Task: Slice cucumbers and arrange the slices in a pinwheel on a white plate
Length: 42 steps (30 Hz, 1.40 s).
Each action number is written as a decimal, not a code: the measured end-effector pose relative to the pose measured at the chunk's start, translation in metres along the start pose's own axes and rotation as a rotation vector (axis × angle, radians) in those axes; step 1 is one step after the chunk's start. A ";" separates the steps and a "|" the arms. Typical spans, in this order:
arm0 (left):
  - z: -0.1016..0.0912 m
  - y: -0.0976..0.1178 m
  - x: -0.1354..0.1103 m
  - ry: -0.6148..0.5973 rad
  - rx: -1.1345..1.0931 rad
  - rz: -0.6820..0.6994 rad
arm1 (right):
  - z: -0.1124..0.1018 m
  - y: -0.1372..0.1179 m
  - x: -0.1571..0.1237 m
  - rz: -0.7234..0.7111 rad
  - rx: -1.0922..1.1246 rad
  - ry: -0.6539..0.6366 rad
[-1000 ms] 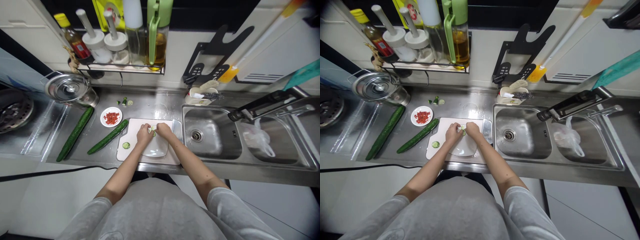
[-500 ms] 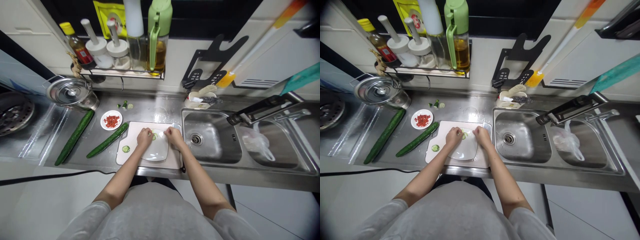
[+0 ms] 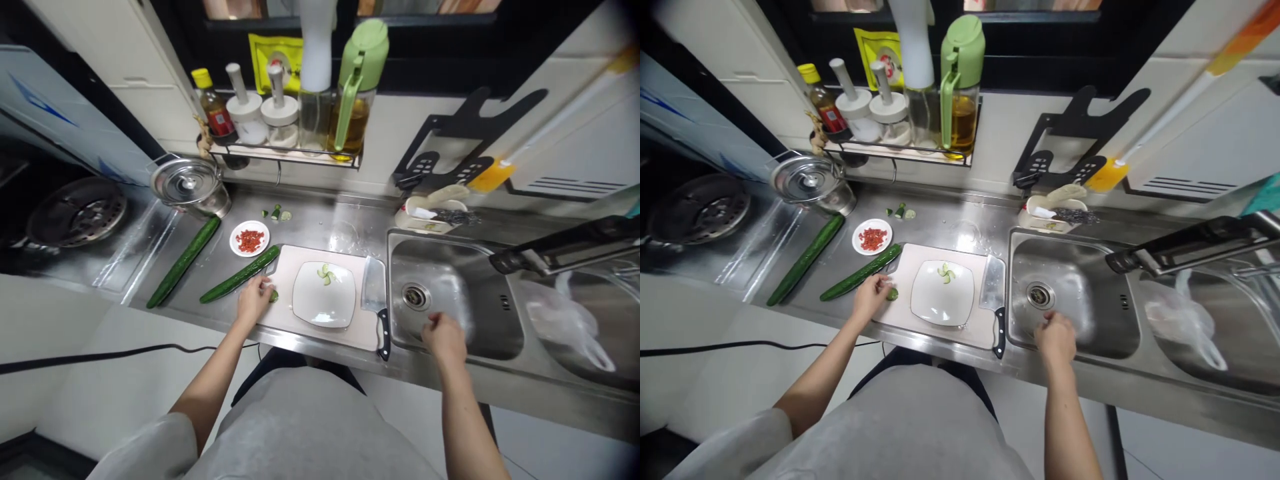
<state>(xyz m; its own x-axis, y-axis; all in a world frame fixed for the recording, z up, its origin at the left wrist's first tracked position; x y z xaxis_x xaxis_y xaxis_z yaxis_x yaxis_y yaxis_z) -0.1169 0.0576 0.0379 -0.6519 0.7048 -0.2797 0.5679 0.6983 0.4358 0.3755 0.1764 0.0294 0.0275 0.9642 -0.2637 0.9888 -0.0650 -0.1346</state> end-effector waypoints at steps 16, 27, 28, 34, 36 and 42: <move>0.010 -0.018 -0.019 0.037 0.198 -0.054 | 0.003 -0.039 -0.013 -0.229 0.166 0.155; 0.017 -0.031 -0.019 0.071 0.146 -0.022 | -0.007 -0.069 -0.022 -0.333 0.254 0.214; 0.017 -0.032 -0.017 0.062 0.122 -0.026 | -0.007 -0.071 -0.023 -0.342 0.257 0.216; 0.015 -0.030 -0.010 0.023 0.111 -0.011 | -0.004 -0.087 -0.031 -0.386 0.263 0.207; 0.013 -0.025 -0.013 0.047 0.138 0.019 | -0.004 -0.096 -0.035 -0.407 0.270 0.197; 0.013 -0.021 -0.021 0.059 0.062 0.032 | -0.007 -0.126 -0.050 -0.470 0.332 0.189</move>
<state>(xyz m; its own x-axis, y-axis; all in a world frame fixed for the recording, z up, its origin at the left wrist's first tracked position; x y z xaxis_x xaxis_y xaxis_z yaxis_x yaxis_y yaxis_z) -0.1090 0.0298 0.0228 -0.6603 0.7195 -0.2152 0.6175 0.6832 0.3898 0.2508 0.1386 0.0666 -0.3457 0.9360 0.0666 0.8033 0.3319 -0.4946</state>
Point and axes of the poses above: each hand's wrist, its own x-axis towards the middle knuckle, its own z-axis out of the palm, y = z × x, the point moved 8 cm from there along x, towards the middle knuckle, and after that the axes turned 12 degrees about -z, right-handed, at the moved point
